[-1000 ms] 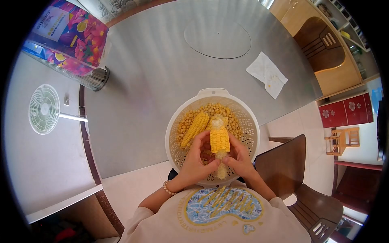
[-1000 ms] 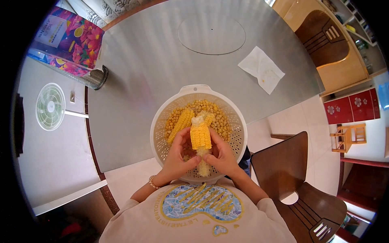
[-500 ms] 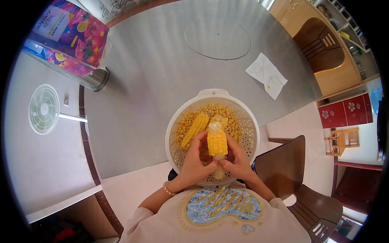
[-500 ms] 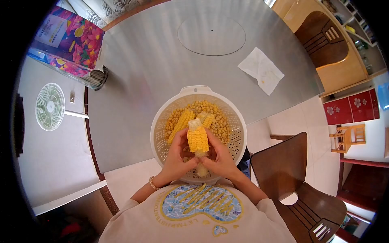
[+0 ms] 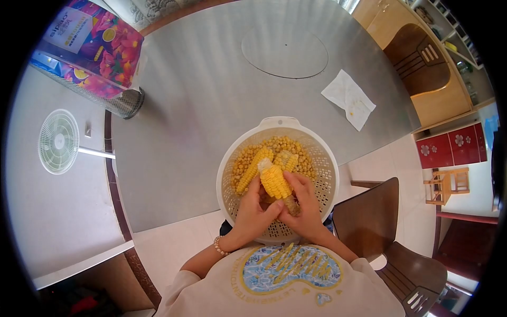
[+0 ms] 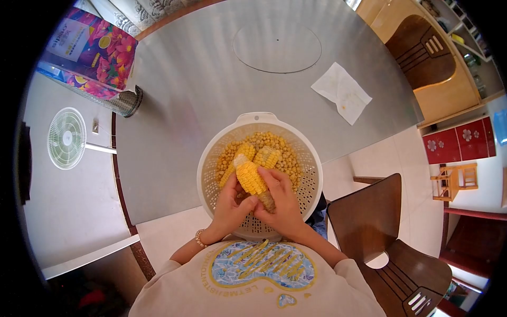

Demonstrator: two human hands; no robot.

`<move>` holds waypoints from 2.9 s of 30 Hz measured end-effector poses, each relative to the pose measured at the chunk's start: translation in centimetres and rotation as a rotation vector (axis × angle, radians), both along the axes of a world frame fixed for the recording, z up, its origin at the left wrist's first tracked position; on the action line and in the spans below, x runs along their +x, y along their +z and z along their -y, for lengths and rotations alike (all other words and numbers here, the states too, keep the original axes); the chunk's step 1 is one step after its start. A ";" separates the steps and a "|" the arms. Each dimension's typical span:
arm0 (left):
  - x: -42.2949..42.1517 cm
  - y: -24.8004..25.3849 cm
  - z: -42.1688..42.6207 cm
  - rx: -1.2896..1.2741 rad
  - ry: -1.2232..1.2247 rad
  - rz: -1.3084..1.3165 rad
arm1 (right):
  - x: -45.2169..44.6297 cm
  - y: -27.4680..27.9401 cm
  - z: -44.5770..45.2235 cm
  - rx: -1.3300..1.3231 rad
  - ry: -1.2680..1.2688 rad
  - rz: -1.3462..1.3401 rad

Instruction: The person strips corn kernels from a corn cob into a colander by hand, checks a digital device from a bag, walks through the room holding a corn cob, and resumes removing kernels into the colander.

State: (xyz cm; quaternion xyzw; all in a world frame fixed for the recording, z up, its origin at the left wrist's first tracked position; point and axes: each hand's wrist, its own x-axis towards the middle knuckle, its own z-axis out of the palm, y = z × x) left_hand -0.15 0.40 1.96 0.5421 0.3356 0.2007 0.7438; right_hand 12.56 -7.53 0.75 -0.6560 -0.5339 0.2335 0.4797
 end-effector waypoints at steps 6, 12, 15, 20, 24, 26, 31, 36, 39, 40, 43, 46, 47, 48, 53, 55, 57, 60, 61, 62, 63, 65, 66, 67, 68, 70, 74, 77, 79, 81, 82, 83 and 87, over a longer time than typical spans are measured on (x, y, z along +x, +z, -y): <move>-0.1 -1.5 0.1 0.127 0.077 0.037 | 0.0 0.1 -0.2 -0.015 0.035 0.176; -0.1 -2.0 0.2 0.173 0.083 0.014 | -0.1 -0.4 -0.1 -0.050 0.059 0.197; -0.1 -1.6 0.2 0.142 0.081 0.012 | -0.1 -0.3 -0.1 -0.019 0.046 0.184; 0.0 -1.3 0.1 0.125 0.090 0.003 | -0.1 -0.5 0.0 0.037 0.063 0.258; -0.1 -2.0 0.2 0.133 0.098 -0.009 | -0.2 -0.5 0.0 0.041 0.070 0.267; -0.1 -2.8 0.2 0.249 0.104 -0.004 | -0.2 -0.5 0.0 0.042 0.075 0.279; -0.3 -2.5 0.0 0.177 0.072 -0.026 | -0.2 -0.4 -0.1 0.036 0.092 0.241; -0.2 -2.4 0.1 0.154 0.069 -0.012 | -0.1 -0.2 0.1 -0.006 0.112 0.187; -0.3 -2.1 0.0 0.221 0.060 -0.010 | 0.0 -0.3 0.1 -0.064 0.127 0.118; -0.4 -1.6 -0.2 0.143 0.009 -0.092 | 0.1 -0.9 0.1 -0.070 0.114 -0.048; -0.6 -0.8 -0.6 0.041 -0.047 -0.138 | 0.5 -0.2 0.2 -0.073 0.106 -0.140; -0.2 -0.6 -0.3 -0.004 -0.002 -0.004 | 0.4 0.4 0.2 -0.080 0.096 -0.040; -0.1 -0.6 -0.1 -0.029 0.052 0.092 | 0.4 0.4 0.2 -0.092 0.085 -0.012; -0.1 -0.6 0.0 -0.029 0.049 0.090 | 0.3 0.4 0.2 -0.091 0.081 -0.014; -0.1 -0.7 -0.1 0.031 -0.076 -0.027 | 0.3 0.1 0.1 -0.090 0.055 -0.058; -0.1 -1.4 0.0 0.099 -0.066 -0.020 | 0.5 -0.1 0.0 -0.089 0.070 -0.096; -0.3 -1.6 -0.1 0.167 -0.059 -0.012 | 0.7 0.3 0.1 -0.088 0.083 -0.133; -0.4 -1.4 -0.2 0.009 -0.118 -0.056 | 0.9 1.6 0.3 -0.387 -0.005 -1.010; -0.1 -1.0 0.1 0.046 -0.083 -0.009 | 0.8 1.7 0.3 -0.363 -0.016 -0.968; 0.0 -0.7 0.2 0.083 -0.048 0.039 | 0.8 1.4 0.3 -0.351 -0.021 -0.947; 0.0 -0.5 0.2 0.083 -0.047 0.039 | 0.7 1.2 0.3 -0.339 -0.027 -0.925; 0.0 -0.3 0.0 0.015 -0.063 -0.014 | 0.7 0.0 0.4 -0.257 0.021 -0.597; 0.0 -0.1 0.0 0.014 -0.064 -0.014 | 0.6 -0.3 0.5 -0.229 0.033 -0.487; 0.0 0.1 0.0 0.002 -0.050 -0.026 | 0.6 -0.3 0.5 -0.223 0.044 -0.493; 0.0 0.2 0.1 -0.010 -0.037 -0.038 | 0.6 -0.3 0.4 -0.220 0.049 -0.496; -0.1 0.0 0.1 -0.019 -0.028 -0.040 | 0.6 -0.4 0.4 -0.199 0.064 -0.457; -0.2 -1.3 -0.1 -0.045 0.002 -0.025 | 0.5 -0.2 0.2 -0.100 0.106 -0.211; -0.4 -1.4 -0.3 -0.151 0.009 0.021 | 0.5 -0.5 0.2 -0.084 0.130 -0.021; -0.3 -1.0 -0.1 -0.091 0.004 -0.012 | 0.1 0.1 0.3 -0.198 0.108 -0.336; -0.3 -0.9 0.0 -0.029 0.004 -0.043 | 0.1 0.6 0.4 -0.309 0.088 -0.649; -0.3 -1.1 0.0 -0.023 -0.012 0.005 | 0.2 0.8 0.3 -0.278 0.092 -0.800; -0.4 -1.1 0.0 -0.015 -0.028 0.052 | 0.3 0.9 0.3 -0.246 0.097 -0.951; -0.1 -0.4 0.1 -0.031 -0.017 0.075 | 0.3 0.6 0.3 -0.187 0.069 -0.708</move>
